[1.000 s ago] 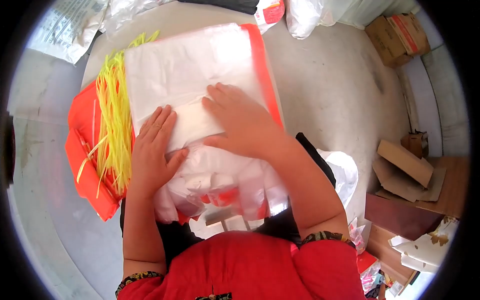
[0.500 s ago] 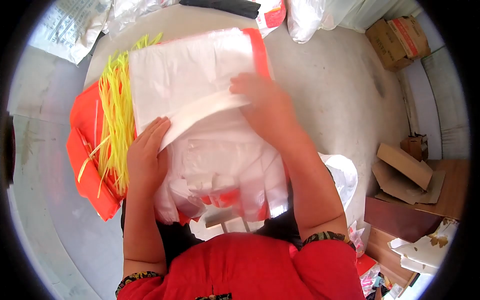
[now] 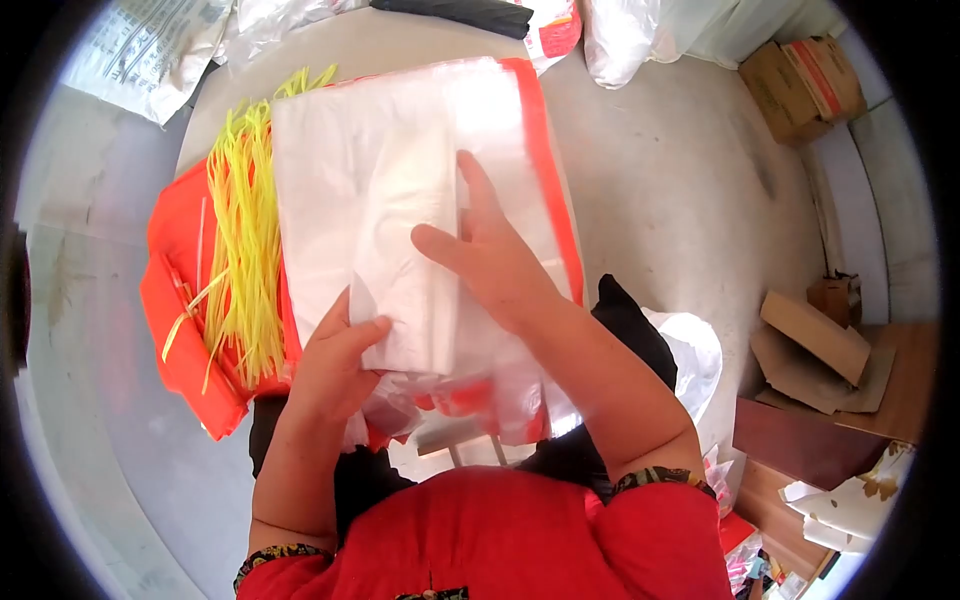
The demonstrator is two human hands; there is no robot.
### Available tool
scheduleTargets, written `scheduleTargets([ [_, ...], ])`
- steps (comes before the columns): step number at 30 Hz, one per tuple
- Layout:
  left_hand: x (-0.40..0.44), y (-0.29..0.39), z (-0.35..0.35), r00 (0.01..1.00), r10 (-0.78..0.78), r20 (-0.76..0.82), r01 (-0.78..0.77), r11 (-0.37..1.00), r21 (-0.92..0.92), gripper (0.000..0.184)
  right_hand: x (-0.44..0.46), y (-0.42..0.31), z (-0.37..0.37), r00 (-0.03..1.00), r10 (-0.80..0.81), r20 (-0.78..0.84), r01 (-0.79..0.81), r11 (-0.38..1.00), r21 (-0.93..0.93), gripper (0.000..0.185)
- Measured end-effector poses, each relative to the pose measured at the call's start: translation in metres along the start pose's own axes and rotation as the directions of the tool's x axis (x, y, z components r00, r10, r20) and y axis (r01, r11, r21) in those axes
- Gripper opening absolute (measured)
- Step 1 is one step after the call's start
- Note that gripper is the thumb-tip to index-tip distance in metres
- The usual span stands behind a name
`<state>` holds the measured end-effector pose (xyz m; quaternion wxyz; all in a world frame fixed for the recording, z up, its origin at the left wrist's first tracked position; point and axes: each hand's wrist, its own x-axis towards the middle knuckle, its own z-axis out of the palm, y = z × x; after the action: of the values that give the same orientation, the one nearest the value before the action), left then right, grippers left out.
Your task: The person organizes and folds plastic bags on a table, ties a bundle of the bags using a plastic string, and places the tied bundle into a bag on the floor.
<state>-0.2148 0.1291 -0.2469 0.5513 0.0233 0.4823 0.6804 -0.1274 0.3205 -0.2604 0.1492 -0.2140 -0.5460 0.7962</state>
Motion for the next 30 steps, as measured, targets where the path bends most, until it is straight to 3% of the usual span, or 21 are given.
scheduleTargets([
  [1, 0.001, -0.001, -0.002, 0.999, -0.021, 0.030, 0.021, 0.999, 0.031, 0.061, -0.002, -0.004, 0.004, 0.999, -0.030, -0.041, 0.027, 0.996, -0.086, 0.089],
  [4, 0.001, -0.001, -0.007, 0.995, -0.068, 0.072, 0.049, 0.968, 0.248, 0.068, -0.002, -0.004, 0.005, 0.990, -0.123, -0.071, 0.116, 0.989, -0.096, 0.079],
  [7, -0.011, 0.011, -0.011, 0.966, -0.083, 0.246, -0.008, 0.938, 0.348, 0.057, 0.001, -0.004, -0.009, 0.998, -0.020, 0.058, 0.038, 0.941, -0.336, 0.063],
  [10, -0.011, 0.052, -0.046, 0.786, -0.383, 0.486, 0.058, 0.828, 0.558, 0.047, -0.009, -0.018, -0.007, 0.999, 0.035, 0.026, -0.032, 0.993, -0.113, 0.049],
  [11, -0.012, 0.050, -0.058, 0.811, -0.229, 0.539, -0.057, 0.885, 0.462, 0.040, -0.011, -0.021, -0.009, 0.999, 0.041, 0.031, -0.038, 0.993, -0.109, 0.050],
  [12, -0.012, 0.048, -0.070, 0.893, -0.052, 0.448, -0.154, 0.898, 0.412, 0.038, -0.013, -0.025, -0.014, 0.998, 0.046, 0.033, -0.042, 0.993, -0.107, 0.051],
  [14, -0.010, 0.047, -0.091, 0.925, 0.302, 0.231, -0.368, 0.862, 0.349, 0.033, -0.010, -0.026, -0.017, 0.999, 0.021, 0.035, -0.013, 0.981, -0.194, 0.051],
  [16, 0.007, 0.057, -0.092, 0.811, 0.537, -0.230, -0.488, 0.839, 0.238, 0.021, -0.007, -0.025, -0.017, 0.999, -0.039, 0.038, 0.050, 0.931, -0.361, 0.051],
  [19, 0.019, 0.069, -0.125, 0.564, 0.672, -0.481, -0.439, 0.737, 0.514, 0.015, -0.008, -0.023, -0.015, 1.000, 0.004, 0.013, -0.001, 0.971, -0.240, 0.052],
  [23, 0.024, 0.083, -0.161, 0.307, 0.852, -0.425, -0.495, 0.524, 0.693, 0.013, -0.010, -0.025, -0.016, 1.000, -0.001, -0.005, 0.000, 0.971, -0.241, 0.052],
  [26, 0.016, 0.088, -0.173, 0.351, 0.844, -0.405, -0.390, 0.525, 0.757, 0.012, -0.008, -0.022, -0.018, 1.000, -0.013, -0.016, 0.008, 0.962, -0.271, 0.051],
  [30, 0.034, 0.075, -0.164, 0.531, 0.845, -0.071, -0.246, 0.233, 0.941, 0.015, -0.006, -0.019, -0.017, 0.998, -0.037, -0.047, 0.023, 0.960, -0.279, 0.051],
])
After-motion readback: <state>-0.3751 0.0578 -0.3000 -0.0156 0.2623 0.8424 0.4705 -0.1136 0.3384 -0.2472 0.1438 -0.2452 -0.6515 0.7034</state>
